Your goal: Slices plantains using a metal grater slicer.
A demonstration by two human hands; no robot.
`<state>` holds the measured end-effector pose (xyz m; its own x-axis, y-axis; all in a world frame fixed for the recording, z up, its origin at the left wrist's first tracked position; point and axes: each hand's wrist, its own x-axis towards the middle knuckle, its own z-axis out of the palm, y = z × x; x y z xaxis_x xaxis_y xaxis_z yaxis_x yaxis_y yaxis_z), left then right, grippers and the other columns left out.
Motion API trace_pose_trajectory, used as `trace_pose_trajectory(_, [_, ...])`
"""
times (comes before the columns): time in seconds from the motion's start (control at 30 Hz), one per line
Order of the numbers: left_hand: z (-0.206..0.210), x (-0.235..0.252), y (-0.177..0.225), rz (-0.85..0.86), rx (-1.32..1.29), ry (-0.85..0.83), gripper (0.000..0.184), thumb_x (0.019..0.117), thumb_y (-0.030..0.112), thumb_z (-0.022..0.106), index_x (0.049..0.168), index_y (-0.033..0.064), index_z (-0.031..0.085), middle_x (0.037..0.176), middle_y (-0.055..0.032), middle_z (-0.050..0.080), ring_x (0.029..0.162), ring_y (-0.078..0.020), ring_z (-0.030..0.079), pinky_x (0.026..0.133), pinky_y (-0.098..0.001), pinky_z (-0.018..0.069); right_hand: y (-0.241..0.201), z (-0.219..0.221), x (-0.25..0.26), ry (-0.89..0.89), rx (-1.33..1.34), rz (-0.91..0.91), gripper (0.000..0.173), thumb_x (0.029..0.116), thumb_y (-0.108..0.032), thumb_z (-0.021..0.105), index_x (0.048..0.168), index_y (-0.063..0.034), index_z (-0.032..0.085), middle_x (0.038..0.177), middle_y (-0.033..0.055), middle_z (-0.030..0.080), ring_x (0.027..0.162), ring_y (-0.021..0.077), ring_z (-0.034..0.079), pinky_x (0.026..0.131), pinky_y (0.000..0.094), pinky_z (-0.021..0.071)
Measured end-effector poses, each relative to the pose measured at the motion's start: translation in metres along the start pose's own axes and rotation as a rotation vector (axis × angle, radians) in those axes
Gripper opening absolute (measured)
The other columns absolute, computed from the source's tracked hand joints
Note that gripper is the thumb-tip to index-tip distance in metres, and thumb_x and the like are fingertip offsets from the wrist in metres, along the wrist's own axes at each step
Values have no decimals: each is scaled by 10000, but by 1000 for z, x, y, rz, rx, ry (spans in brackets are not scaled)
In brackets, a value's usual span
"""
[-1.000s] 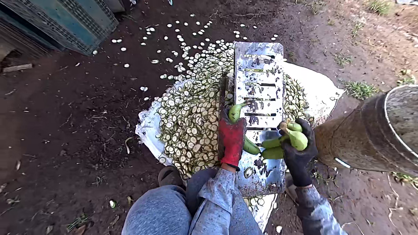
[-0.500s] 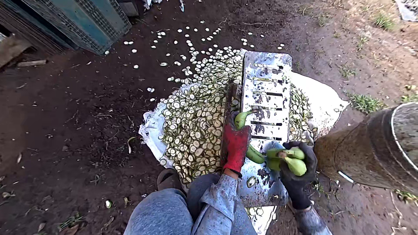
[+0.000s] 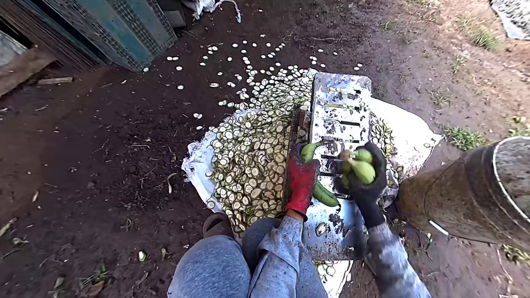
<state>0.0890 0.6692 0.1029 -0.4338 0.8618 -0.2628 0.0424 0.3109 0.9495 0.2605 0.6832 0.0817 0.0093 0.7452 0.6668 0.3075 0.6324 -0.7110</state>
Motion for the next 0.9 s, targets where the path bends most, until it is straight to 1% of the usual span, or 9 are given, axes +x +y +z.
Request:
trace_pose_trajectory(0.1, [-1,1,4,7,-51,4,559,857,63,742,1392,142,600,1199,-148,684,1025,-262,666,861,-490,551,-30,-20,-68,-14,63,16,611,794,-345,857,1345,-244,610,1242,-2,689,1174,156,644,1041,368,536])
trace_pose_trajectory(0.2, [0,-1,-2,6,-79,-11,558,860,64,731,1396,141,594,1179,-144,685,996,-256,664,833,-479,553,1,3,-14,-71,-11,-33,579,769,-240,848,1271,-53,629,1204,122,683,1145,209,641,1026,406,523])
trace_pose_trajectory(0.3, [-1,-2,0,1,-40,-12,565,876,82,733,1416,137,578,1207,-161,680,1037,-278,661,865,-503,545,43,39,80,-129,-42,-83,674,777,-128,812,1374,61,563,1326,228,624,1220,276,611,1079,413,486])
trace_pose_trajectory(0.4, [-4,1,7,-5,-6,-12,580,873,52,739,1425,114,570,1244,-173,670,1085,-288,655,915,-499,534,42,48,105,-153,-115,-66,777,748,-105,790,1463,-2,504,1396,212,585,1276,301,573,1099,437,461])
trace_pose_trajectory(0.5, [3,4,4,13,16,10,565,866,64,745,1405,100,578,1210,-183,678,1070,-302,662,915,-514,540,1,31,103,-269,-435,-25,956,742,-172,868,1558,-114,374,1599,188,364,1470,398,360,1168,582,348])
trace_pose_trajectory(0.57, [5,5,1,10,46,12,568,871,93,746,1411,118,572,1193,-181,684,1047,-310,670,890,-530,546,0,48,122,-255,-604,-36,885,719,-241,870,1497,-96,474,1525,254,450,1410,462,427,1129,610,376])
trace_pose_trajectory(0.67, [5,0,1,12,59,-3,572,884,105,738,1428,132,561,1227,-177,676,1080,-316,661,904,-545,536,1,58,129,-295,-722,6,479,793,-84,755,1261,-114,657,1239,206,654,1163,417,628,906,583,522])
trace_pose_trajectory(0.8, [1,-2,-5,-5,-25,-26,557,879,126,737,1411,149,575,1197,-170,680,1031,-310,663,850,-541,545,-33,9,23,-263,-571,-54,386,822,-173,793,1183,-69,704,1204,180,695,1137,384,657,934,562,542])
trace_pose_trajectory(0.9, [-1,-3,-3,-6,-82,-27,564,870,84,729,1410,128,576,1218,-169,675,1054,-299,658,871,-529,543,-64,-23,-68,-164,-452,-129,394,910,-487,684,1069,-128,719,1063,97,743,1056,211,694,960,352,547])
